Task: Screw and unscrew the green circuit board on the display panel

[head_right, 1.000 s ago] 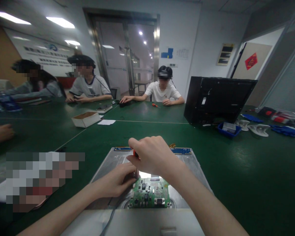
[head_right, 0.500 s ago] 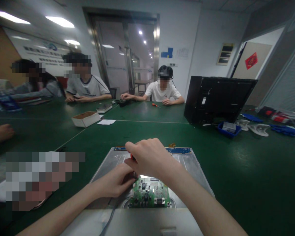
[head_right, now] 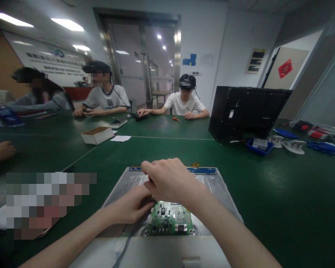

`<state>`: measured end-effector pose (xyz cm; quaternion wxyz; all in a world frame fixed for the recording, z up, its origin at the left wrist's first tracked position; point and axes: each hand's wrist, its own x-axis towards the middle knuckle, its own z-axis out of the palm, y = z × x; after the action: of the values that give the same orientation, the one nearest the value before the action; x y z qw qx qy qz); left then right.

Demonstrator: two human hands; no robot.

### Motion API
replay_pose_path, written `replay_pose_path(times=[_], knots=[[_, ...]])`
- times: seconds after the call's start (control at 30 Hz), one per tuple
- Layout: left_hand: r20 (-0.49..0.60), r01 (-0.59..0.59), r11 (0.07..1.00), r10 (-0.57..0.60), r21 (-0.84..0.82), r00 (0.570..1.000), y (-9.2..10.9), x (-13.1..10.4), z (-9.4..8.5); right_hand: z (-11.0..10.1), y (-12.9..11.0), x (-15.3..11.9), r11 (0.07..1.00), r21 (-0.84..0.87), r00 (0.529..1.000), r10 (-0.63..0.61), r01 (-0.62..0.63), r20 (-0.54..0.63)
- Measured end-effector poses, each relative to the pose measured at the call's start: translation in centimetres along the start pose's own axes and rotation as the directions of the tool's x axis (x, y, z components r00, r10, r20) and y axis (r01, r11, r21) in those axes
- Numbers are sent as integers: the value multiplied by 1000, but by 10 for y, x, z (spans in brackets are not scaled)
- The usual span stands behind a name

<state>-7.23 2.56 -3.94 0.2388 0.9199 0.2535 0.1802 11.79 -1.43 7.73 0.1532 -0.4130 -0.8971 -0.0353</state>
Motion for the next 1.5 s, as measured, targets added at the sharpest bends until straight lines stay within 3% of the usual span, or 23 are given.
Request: replay_pose_path(times=[0.73,1.0,1.27,1.5], knots=[[-4,13,997,-13,70,1000,9,-1,-5,-5,8,-1,1000,-5,998,21,-21,-66],[-162,78,994,-65,71,985,1,0,-4,-13,11,-3,998,-20,997,51,-52,-64],[-93,34,991,-22,130,995,-9,2,2,-13,11,-2,997,-48,996,58,-61,-63],[-173,94,976,-60,195,983,-12,4,2,-13,11,-2,996,-53,997,63,-65,-51]])
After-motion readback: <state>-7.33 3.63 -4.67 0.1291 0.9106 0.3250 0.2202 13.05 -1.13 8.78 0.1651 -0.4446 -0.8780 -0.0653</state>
